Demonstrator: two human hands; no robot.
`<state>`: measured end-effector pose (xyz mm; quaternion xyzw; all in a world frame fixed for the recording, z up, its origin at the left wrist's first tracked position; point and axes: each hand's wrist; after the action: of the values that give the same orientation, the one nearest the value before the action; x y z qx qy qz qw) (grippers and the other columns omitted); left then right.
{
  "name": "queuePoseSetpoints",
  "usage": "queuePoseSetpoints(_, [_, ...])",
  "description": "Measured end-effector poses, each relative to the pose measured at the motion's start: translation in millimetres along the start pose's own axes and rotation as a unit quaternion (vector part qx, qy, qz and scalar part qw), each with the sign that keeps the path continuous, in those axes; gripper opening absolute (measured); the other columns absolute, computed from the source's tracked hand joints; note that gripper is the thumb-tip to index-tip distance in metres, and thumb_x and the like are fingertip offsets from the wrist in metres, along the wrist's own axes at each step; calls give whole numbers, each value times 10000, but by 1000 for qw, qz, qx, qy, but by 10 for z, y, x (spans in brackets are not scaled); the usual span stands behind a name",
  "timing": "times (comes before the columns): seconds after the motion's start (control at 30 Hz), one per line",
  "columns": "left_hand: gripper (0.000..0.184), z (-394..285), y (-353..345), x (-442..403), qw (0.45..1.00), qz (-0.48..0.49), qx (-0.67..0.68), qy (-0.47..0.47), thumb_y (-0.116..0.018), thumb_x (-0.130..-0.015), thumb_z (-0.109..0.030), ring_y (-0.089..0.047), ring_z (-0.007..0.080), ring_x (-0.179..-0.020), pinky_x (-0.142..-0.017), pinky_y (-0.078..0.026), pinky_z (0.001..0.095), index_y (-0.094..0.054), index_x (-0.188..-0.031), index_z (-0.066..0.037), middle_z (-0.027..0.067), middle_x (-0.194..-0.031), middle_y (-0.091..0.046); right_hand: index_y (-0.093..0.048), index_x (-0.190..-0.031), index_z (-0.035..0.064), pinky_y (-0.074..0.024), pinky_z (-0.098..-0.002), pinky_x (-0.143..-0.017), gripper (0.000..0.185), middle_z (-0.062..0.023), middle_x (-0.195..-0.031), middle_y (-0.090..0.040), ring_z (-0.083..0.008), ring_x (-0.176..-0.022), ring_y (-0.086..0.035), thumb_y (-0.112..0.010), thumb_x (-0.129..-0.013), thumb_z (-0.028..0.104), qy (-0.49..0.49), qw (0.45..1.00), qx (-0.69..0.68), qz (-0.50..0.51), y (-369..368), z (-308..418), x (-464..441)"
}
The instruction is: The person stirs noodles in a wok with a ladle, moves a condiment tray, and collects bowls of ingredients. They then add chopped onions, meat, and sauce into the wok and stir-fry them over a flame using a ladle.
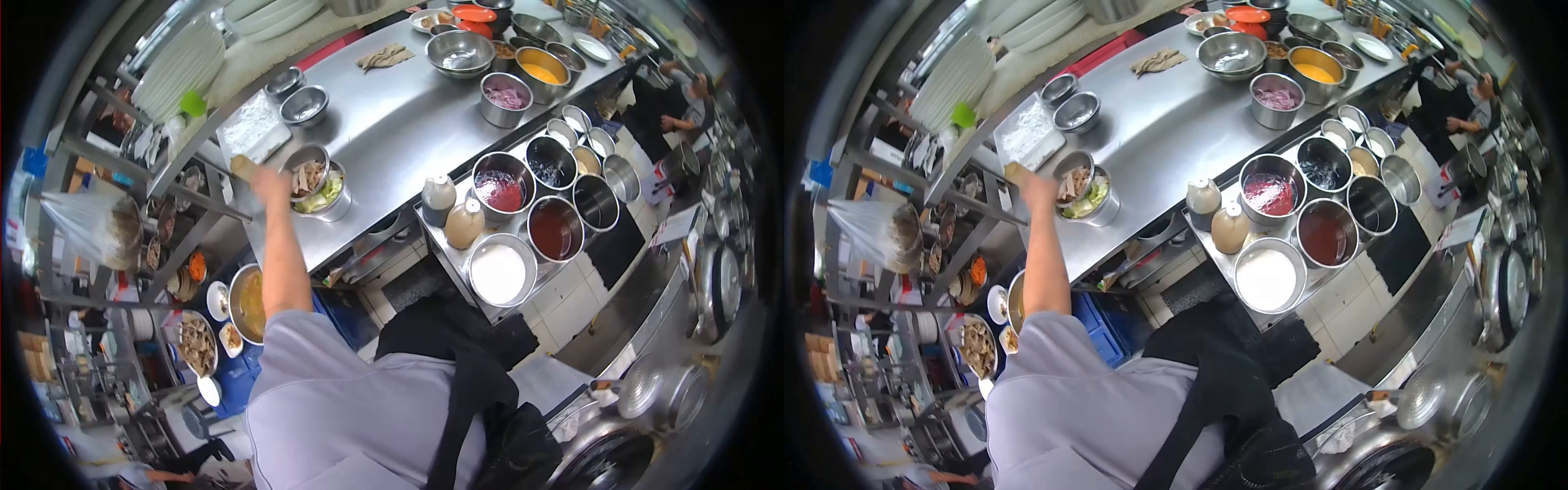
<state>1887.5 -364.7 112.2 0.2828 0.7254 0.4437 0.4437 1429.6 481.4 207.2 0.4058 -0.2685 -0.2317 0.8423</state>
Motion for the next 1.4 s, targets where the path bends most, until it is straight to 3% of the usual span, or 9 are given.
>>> queuePoseSetpoints(0.07, [274, 776, -615, -279, 983, 61, 52, -167, -651, -896, -249, -711, 385, -972, -863, -564, 495, -739, -950, 5, 279, -1011, -720, -592, -1430, 56, -538, -435, -774, 472, -208, -1089, -713, -292, -919, -651, -652, -977, 176, 212, 976, 47, -31, -14, -505, -695])
queuePoseSetpoints(0.2, [362, 891, -643, -405, 712, 480, 510, 45, -594, -975, -283, -673, 254, -1029, -913, -528, 430, -714, -1206, -32, 113, -1166, -717, -604, -1237, 84, -515, -370, -620, 282, -75, -881, -632, -247, -711, -594, -484, -1049, 258, 37, 898, -431, 82, -202, -1278, -1839])
queuePoseSetpoints(0.23, [346, 705, -626, -476, 724, 480, 494, 20, -593, -978, -269, -665, 254, -1026, -909, -527, 425, -709, -1199, -29, 115, -1166, -707, -616, -1085, 147, -439, -330, -460, 113, -19, -667, -536, -167, -504, -483, -542, -1021, 205, 24, 821, -543, 175, -148, -1569, -2030])
queuePoseSetpoints(0.3, [315, 151, -488, -371, 788, 425, 446, -14, -592, -982, -240, -651, 254, -1022, -900, -525, 414, -698, -1184, -23, 121, -1166, -686, -600, -1097, 68, -513, -371, -468, 185, -68, -682, -603, -184, -482, -563, -583, -980, 210, 92, 968, 69, -223, -306, -1711, -2506])
queuePoseSetpoints(0.67, [142, -1537, 610, -81, 729, 357, 510, -286, -584, -1007, -80, -571, 253, -997, -850, -511, 352, -639, -1101, 11, 153, -1166, -573, -356, -1591, 61, -436, -287, -406, 620, -12, -713, -545, -92, -486, -498, -598, -1037, 202, -3, 936, -348, 53, 247, -787, -500])
queuePoseSetpoints(0.73, [212, -2032, 1454, 1238, 726, 187, 345, -565, -601, -1013, -109, -569, 214, -1046, -880, -505, 346, -578, -1194, -3, 93, -1155, -565, -368, -1593, 84, -432, -280, -415, 621, -5, -711, -544, -88, -488, -492, -605, -1031, 198, -24, 930, -354, 98, 292, -891, -410])
queuePoseSetpoints(0.87, [514, -2918, 2008, 3189, 478, 632, 564, -234, -682, -970, -146, -595, 170, -1077, -818, -487, 342, -469, -1436, -102, 41, -1172, -632, -394, -1581, 84, -560, -406, -564, 640, -156, -843, -708, -246, -601, -674, -633, -997, 196, 3, 992, -129, -10, 344, -997, -706])
queuePoseSetpoints(1.1, [395, -3630, 2914, 6959, 193, 836, 381, -343, -546, -911, 23, -696, 259, -1051, -816, -661, 449, -529, -1304, -12, 138, -1228, -643, -415, -1568, 198, -528, -579, -900, 601, -320, -1085, -697, -499, -1010, -675, -585, -992, 182, 14, 975, -4, -220, -47, -1714, -1088])
queuePoseSetpoints(1.4, [183, -3654, 3807, 10568, 46, 435, 527, -729, -653, -801, 18, -671, 417, -1034, -841, -574, 485, -634, -968, -54, 145, -1318, -595, -407, -1573, 301, -545, -563, -848, 740, -251, -1100, -684, -471, -963, -686, -597, -906, 44, -63, 979, 119, -154, 53, -1246, -277])
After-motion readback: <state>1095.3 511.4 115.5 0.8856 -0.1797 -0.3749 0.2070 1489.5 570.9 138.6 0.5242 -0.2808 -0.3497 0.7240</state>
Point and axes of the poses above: each hand's wrist, its own x-axis away from the middle knuckle, its own y-axis out of the back of the hand, z = x × y
